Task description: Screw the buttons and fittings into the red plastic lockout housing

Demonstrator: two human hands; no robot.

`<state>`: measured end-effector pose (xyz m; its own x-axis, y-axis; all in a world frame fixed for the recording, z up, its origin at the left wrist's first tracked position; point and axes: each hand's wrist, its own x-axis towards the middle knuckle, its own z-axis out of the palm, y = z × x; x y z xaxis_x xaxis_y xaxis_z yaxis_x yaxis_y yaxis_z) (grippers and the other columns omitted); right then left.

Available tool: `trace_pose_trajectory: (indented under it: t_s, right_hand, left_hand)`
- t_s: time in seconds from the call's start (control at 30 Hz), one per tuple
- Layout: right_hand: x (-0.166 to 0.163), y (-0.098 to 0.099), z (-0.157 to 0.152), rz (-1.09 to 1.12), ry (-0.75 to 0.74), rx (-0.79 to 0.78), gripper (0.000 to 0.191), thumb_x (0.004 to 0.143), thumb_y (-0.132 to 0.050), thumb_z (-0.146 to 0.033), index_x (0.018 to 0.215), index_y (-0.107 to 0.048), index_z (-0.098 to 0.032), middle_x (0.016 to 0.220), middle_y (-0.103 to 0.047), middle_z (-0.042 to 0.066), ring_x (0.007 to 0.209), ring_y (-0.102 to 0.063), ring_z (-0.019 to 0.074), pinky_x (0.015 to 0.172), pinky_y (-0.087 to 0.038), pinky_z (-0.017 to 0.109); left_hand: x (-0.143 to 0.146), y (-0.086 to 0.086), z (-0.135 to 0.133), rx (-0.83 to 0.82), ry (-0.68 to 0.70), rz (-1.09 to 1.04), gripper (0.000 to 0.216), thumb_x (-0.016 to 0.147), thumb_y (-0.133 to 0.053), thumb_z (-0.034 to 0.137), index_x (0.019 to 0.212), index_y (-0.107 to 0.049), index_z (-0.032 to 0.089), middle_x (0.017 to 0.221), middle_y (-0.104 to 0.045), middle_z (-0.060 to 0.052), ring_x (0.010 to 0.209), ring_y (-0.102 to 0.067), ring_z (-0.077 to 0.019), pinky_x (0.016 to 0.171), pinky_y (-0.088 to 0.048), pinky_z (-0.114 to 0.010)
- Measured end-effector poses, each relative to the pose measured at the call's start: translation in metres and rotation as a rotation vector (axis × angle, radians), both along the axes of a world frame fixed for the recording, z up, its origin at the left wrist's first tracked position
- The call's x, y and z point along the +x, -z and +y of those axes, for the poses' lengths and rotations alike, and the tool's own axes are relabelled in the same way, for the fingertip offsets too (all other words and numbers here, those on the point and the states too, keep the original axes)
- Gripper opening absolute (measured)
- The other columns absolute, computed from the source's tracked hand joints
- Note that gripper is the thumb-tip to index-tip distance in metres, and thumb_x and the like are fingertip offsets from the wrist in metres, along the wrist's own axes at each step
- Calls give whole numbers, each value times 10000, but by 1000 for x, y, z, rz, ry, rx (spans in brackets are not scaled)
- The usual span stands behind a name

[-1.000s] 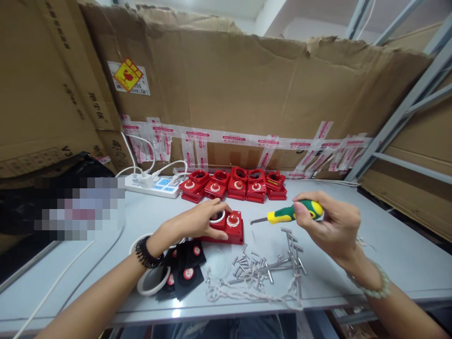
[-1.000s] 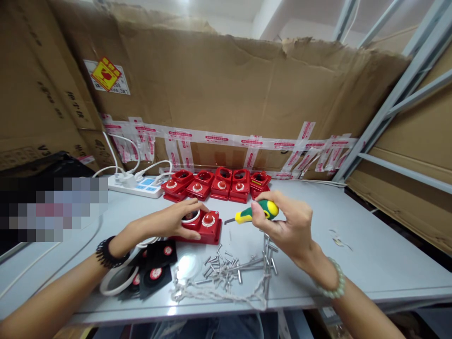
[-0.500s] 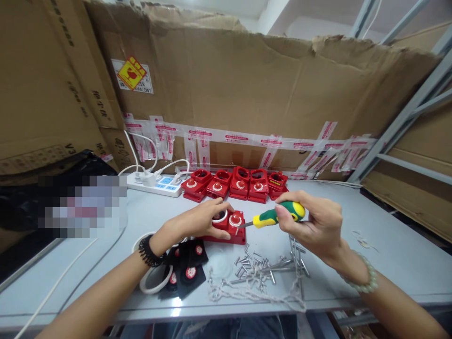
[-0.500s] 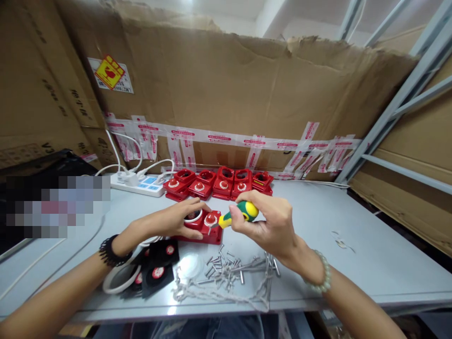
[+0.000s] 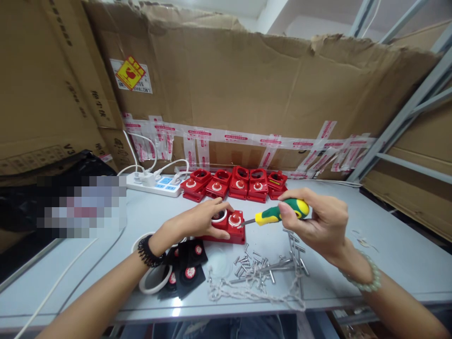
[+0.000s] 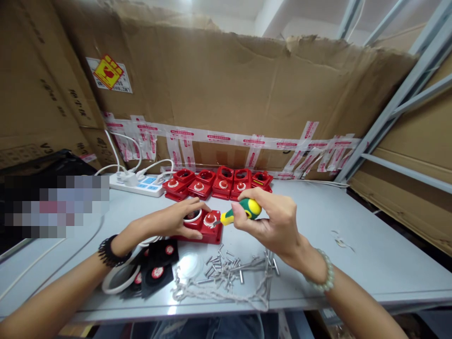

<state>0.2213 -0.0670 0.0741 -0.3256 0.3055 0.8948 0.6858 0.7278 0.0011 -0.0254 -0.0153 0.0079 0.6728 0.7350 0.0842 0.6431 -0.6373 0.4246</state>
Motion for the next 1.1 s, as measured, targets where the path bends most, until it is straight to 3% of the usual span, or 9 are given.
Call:
trace_pose_trajectory:
  t_s: [0.53,1.1]
  right_hand:
    - [3,0,-3,-15,11,5,158,792,-585,-285,681,-616,-175,445,-508,-53,354,-344,47,372,-300,209]
    - [-2,6,0,-48,-38,-54,90,786,-584,-252,711,-590,-201,509,-578,-45,397,-452,68,405,-365,209]
  left_hand:
    - [1,-5,-3,-18,-18,11,512,744,-684,466,1166,-499,245,1057,-514,-49,934,-523,-231,800,-426,-321]
    - [2,-5,-4,-8,-8,-9,506,747,-666,499,1161,-503,257,1038,-518,-47,910,-528,-231,779,-438,-327]
